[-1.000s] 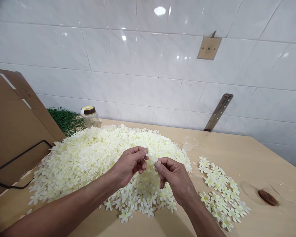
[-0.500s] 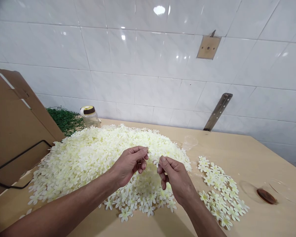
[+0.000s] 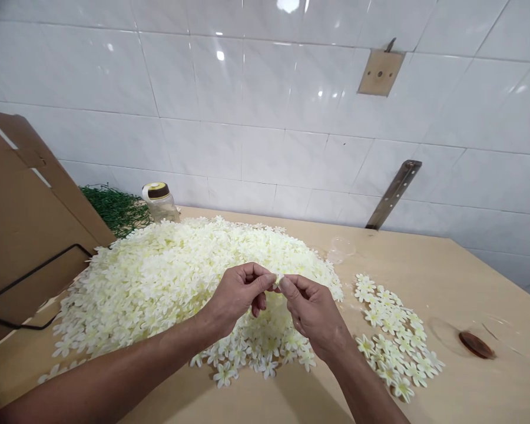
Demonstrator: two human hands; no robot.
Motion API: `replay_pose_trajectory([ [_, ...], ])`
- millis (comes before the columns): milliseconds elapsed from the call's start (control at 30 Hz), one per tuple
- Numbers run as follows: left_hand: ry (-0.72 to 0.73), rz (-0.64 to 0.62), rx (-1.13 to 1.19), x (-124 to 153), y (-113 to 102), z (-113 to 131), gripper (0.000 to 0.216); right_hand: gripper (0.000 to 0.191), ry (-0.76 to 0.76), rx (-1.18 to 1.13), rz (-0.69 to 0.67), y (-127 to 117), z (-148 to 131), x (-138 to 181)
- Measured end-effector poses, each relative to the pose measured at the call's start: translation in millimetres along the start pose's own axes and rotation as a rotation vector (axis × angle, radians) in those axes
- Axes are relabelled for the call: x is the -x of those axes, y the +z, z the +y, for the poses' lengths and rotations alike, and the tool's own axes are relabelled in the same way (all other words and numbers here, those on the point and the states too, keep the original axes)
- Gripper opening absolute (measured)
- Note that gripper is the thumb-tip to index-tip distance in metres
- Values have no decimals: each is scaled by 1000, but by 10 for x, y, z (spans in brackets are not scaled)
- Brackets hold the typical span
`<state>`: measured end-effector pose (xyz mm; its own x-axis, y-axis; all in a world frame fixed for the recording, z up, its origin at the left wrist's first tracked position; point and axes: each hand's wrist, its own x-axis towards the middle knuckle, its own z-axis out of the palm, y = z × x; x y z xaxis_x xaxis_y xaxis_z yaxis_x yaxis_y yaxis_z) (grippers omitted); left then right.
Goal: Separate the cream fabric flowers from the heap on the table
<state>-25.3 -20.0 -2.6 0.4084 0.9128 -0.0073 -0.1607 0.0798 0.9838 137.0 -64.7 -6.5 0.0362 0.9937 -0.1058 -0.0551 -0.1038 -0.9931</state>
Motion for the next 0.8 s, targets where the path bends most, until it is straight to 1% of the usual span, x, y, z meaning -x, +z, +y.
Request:
replay_pose_trajectory([
  [200,36,12,-44,13,8,-76,25,43,-25,40,74,0,11,-18],
  [433,16,26,-151,23,1,-44,32,43,-61,68,127,-2,6,-4],
  [500,-8,-11,-125,19,4,-19,32,41,-76,60,113,-4,14,-7],
  [600,-16,-67,-15,9,12,11,31,38,-96,67,92,-3,23,-1],
  [667,-11,-59,18,4,12,19,30,38,-109,111,106,4,19,13],
  [800,-7,-2,-11,6,8,6,31,40,-107,226,160,24,-8,40],
])
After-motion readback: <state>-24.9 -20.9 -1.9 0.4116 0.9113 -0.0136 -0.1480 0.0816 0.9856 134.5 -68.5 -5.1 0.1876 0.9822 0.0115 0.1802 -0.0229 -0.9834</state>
